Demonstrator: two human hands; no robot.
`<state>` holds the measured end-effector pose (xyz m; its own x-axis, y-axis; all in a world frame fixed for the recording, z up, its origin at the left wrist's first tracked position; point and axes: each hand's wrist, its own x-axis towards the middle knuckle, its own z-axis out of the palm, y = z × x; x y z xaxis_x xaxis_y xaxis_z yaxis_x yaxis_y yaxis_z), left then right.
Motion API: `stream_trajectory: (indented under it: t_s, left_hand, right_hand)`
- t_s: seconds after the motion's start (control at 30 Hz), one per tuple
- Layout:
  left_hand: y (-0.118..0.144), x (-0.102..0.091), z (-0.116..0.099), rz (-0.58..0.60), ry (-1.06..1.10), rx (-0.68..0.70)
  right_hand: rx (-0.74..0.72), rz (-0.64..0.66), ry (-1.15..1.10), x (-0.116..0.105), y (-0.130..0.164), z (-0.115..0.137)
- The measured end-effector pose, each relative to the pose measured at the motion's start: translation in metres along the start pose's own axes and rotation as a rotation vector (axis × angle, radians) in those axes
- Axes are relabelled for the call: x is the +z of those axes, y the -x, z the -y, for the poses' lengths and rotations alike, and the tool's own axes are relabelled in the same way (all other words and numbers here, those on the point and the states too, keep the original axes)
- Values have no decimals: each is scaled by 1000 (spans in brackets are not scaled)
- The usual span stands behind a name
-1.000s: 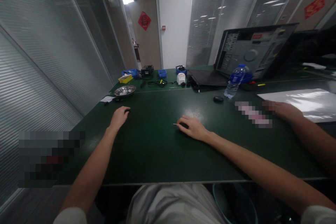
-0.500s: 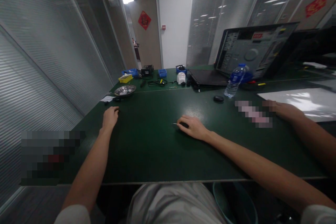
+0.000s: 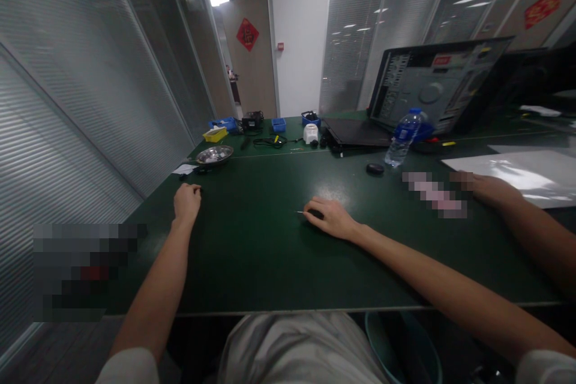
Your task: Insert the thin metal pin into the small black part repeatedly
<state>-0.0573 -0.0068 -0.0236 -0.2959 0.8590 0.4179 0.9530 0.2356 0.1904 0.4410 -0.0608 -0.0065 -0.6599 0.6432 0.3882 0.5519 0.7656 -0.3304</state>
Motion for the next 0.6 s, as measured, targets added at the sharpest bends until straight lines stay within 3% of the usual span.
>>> stream_trajectory:
  t_s: [0.27,0.6]
  left_hand:
    - [-2,4,5,11,13,14]
    - [-18,13,12,84,226,-190]
  right_hand:
    - [-5,-3,-3,0,0,1]
    - [-9,12,-5,1,1,-2]
